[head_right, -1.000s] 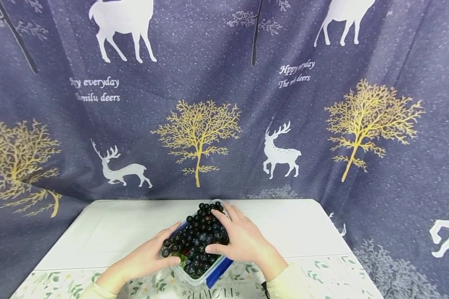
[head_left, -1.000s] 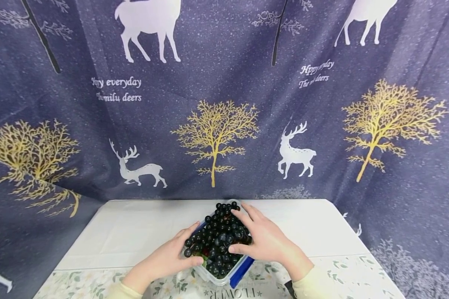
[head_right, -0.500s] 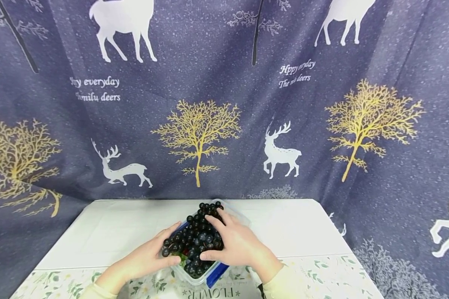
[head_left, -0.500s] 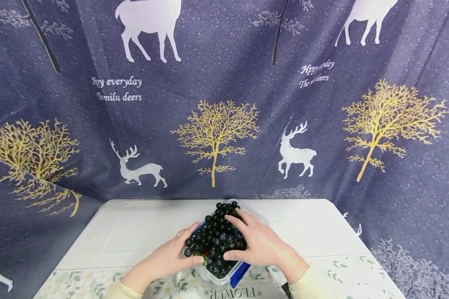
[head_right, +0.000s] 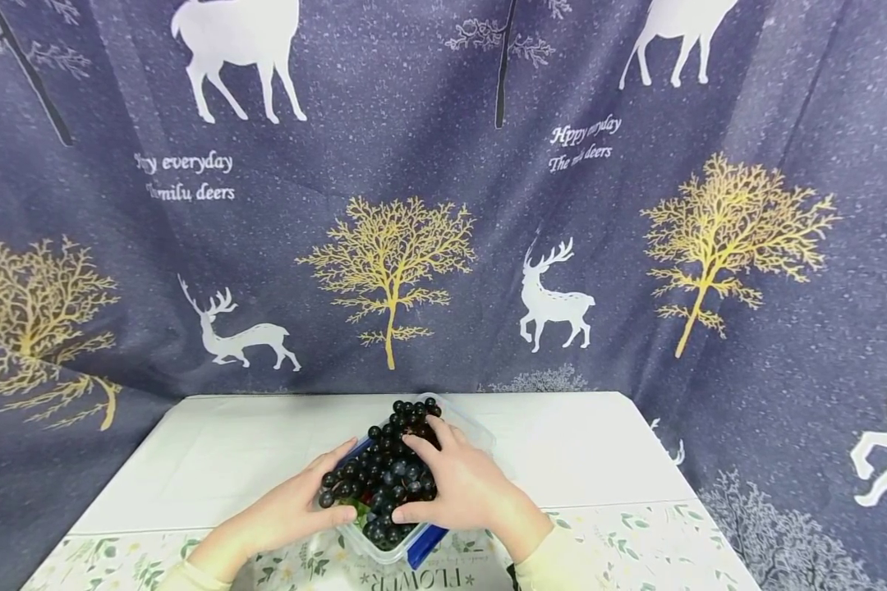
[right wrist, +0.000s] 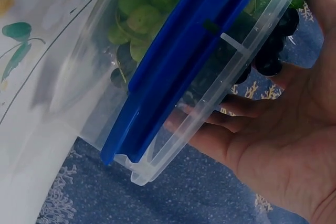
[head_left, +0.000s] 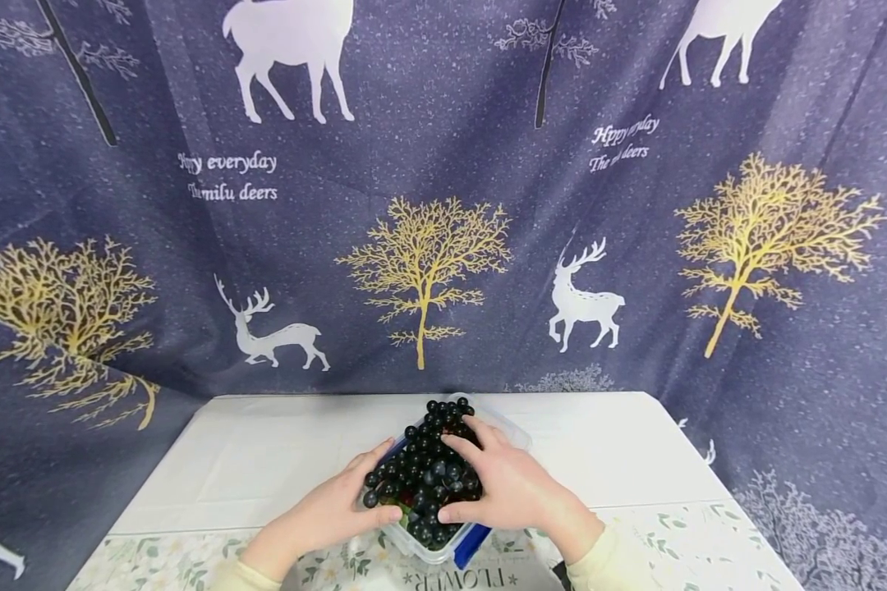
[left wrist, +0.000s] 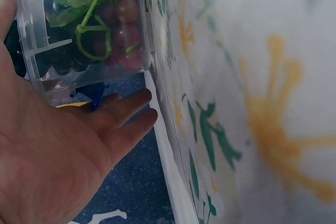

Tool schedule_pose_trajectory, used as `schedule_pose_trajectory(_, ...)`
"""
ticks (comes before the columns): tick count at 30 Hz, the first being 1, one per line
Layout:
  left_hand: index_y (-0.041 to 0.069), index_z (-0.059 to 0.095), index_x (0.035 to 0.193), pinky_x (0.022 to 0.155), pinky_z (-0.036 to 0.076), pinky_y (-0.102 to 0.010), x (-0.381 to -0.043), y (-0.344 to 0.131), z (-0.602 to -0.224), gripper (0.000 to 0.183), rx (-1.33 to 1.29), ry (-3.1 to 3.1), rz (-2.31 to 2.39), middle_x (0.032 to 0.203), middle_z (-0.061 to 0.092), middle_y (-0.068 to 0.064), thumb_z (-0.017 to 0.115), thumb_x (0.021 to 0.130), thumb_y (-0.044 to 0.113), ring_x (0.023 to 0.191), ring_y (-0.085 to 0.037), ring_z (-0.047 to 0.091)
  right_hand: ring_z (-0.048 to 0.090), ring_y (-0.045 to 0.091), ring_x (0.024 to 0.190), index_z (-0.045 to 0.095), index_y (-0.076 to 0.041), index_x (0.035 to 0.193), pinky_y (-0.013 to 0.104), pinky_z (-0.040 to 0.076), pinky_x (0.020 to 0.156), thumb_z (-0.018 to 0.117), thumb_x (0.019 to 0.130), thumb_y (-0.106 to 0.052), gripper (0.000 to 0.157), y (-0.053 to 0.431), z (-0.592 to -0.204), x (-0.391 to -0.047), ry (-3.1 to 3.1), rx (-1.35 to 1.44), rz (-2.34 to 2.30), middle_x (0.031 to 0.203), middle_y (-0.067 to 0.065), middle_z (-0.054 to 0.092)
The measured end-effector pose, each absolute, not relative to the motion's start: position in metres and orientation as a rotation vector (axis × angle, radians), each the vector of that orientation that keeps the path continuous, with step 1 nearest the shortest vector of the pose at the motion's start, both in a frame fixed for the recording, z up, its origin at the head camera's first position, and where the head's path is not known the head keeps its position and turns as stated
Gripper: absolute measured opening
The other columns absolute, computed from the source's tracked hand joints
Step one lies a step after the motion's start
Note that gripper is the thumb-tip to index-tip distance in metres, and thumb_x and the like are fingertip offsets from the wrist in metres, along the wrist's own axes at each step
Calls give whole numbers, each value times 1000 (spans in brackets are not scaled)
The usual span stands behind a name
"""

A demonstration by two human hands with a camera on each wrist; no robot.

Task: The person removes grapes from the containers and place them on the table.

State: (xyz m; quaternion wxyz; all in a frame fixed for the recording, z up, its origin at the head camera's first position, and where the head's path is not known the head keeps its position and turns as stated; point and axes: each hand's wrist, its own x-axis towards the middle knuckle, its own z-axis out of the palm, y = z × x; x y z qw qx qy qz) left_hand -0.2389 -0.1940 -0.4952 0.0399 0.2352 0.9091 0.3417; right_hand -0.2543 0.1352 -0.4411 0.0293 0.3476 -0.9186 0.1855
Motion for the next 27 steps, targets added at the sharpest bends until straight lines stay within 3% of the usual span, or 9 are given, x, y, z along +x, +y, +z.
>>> schedule_pose_trajectory(4,30,19,181,101,56,-70,-239,-194,-496,102,722,2796,1041,176,37,-21,78,102,59,127,-43,70,52,49,146,51,-21,168,65,59,98,79,86,-82,106,134,-441,-255,-2838,1070,554,176,26,32)
schedule_pose_trajectory(9,31,19,181,96,59,-65,-239,-194,-496,102,704,2785,1041,175,38,-20,77,102,60,110,-32,75,53,47,144,56,-19,164,63,60,97,83,84,-80,105,133,-439,-255,-2838,1075,547,173,29,32)
schedule_pose_trajectory(16,31,19,180,100,57,-70,-241,-194,-498,100,715,2782,1047,176,38,-21,76,103,59,126,-44,70,56,42,137,61,-19,160,53,63,90,91,83,-67,96,130,-440,-255,-2812,1102,550,170,29,34)
schedule_pose_trajectory(21,34,18,180,98,58,-67,-241,-195,-499,100,706,2788,1035,176,38,-19,76,103,60,119,-37,73,56,34,127,61,-18,158,41,61,79,92,81,-58,92,127,-439,-255,-2812,1112,542,162,24,39)
schedule_pose_trajectory(27,32,19,180,100,57,-68,-240,-195,-498,101,715,2802,1035,175,39,-19,77,102,59,126,-42,70,55,28,114,63,-14,155,32,56,69,90,81,-52,88,123,-437,-255,-2790,1153,500,156,23,42)
